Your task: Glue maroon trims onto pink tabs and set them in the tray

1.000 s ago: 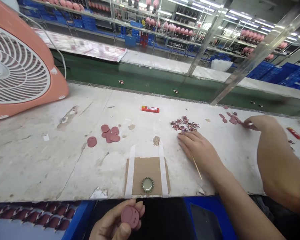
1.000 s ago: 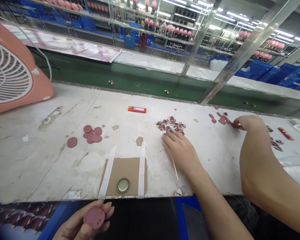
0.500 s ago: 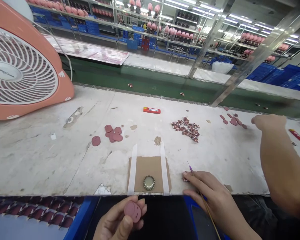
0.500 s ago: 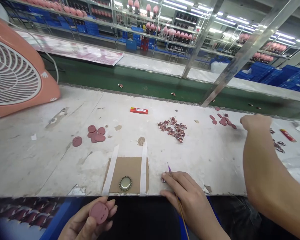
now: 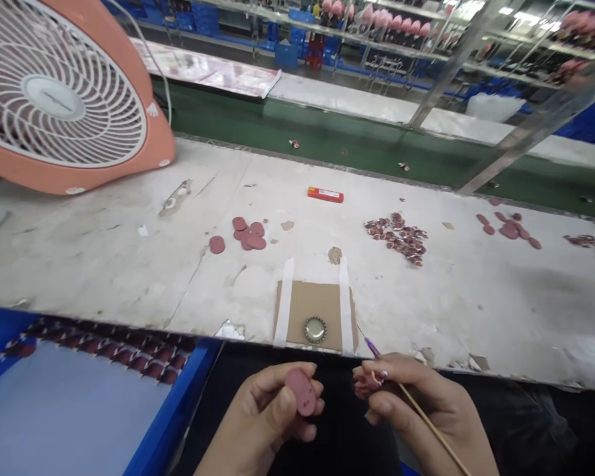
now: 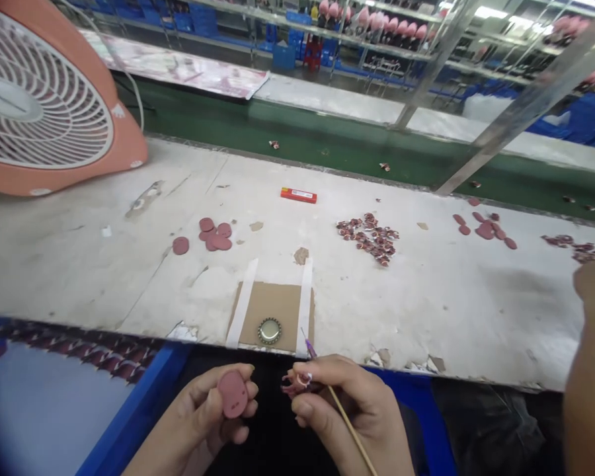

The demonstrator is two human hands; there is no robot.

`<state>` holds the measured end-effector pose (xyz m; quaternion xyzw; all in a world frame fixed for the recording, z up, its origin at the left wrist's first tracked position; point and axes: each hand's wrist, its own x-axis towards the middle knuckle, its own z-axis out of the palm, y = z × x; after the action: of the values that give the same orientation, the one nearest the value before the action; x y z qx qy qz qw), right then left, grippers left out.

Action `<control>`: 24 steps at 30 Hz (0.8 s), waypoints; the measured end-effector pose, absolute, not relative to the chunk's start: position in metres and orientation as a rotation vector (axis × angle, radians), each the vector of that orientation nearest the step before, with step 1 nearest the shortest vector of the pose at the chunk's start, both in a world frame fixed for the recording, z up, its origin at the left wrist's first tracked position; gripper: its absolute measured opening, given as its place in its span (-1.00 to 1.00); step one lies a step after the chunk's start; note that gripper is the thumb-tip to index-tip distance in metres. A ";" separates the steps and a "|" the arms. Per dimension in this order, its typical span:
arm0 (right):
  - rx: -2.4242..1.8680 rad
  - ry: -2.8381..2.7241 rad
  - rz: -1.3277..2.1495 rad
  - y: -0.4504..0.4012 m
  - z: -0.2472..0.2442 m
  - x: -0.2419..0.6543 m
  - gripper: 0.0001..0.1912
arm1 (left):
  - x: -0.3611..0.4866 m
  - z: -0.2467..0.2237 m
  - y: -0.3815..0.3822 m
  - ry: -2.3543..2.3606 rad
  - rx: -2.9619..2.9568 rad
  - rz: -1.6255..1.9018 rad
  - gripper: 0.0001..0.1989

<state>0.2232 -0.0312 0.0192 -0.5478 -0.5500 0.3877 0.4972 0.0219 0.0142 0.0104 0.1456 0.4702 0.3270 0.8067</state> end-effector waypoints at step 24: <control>-1.278 -1.793 0.932 0.002 0.038 0.198 -0.86 | 0.007 0.006 0.015 0.835 0.216 0.606 -0.72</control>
<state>0.1983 0.0022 0.0380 -0.4973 -0.6976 0.3627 0.3668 0.0071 0.0148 0.0056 0.1032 0.3983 0.2890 0.8644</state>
